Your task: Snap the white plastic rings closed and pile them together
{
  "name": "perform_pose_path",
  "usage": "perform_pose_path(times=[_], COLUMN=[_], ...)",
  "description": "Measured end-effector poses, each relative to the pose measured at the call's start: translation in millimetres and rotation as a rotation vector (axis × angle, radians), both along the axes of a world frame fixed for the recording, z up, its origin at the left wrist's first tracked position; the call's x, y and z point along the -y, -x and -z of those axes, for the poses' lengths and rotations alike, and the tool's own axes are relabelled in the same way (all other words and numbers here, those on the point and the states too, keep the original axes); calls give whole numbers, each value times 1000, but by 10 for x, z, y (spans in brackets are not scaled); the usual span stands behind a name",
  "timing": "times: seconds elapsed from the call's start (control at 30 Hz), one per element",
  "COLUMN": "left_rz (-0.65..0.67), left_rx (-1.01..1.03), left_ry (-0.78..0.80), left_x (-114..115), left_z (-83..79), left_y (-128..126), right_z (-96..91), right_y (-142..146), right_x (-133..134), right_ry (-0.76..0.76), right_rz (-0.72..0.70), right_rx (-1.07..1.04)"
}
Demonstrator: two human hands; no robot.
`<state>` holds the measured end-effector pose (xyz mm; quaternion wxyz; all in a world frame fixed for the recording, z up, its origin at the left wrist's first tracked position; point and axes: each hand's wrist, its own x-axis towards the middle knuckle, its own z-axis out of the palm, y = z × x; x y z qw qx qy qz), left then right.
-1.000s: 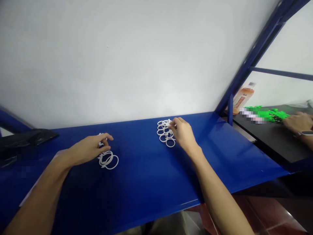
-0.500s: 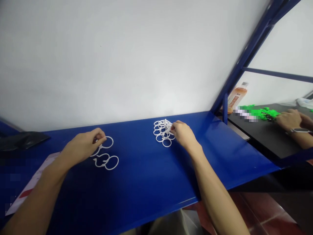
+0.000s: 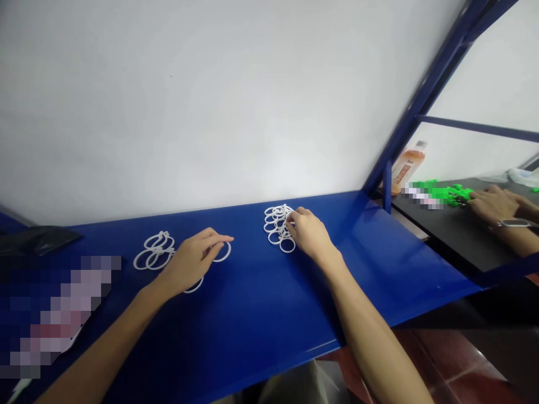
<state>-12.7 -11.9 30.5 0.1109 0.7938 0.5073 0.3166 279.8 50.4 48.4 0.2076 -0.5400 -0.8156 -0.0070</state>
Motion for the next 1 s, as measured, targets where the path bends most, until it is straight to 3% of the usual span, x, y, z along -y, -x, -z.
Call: perform_pose_path(times=[0.13,0.23,0.33,0.43,0.6,0.83,1.0], left_rz=[23,25,22,6,66,82,121], left_rx=[63,144,208,265,464,563,540], left_ry=[43,62,56,132,331,407,411], left_x=[37,65,92,109,94,47,38], left_z=[60,81,78,40,2,116,137], left_y=[-170,-257,-291,-276,-225,-143,-111], right_z=[-11,24,111,197,219,217,226], right_y=[172,390,582,671,662,662,660], right_x=[102,254,380,413,374,420,435], right_ry=[15,174,327,401,400,459,405], right_rz=[-161,-385,-504,-506,-494,-593,-660], right_rx=[-208,-363,-449,-557,-691,-648,-596])
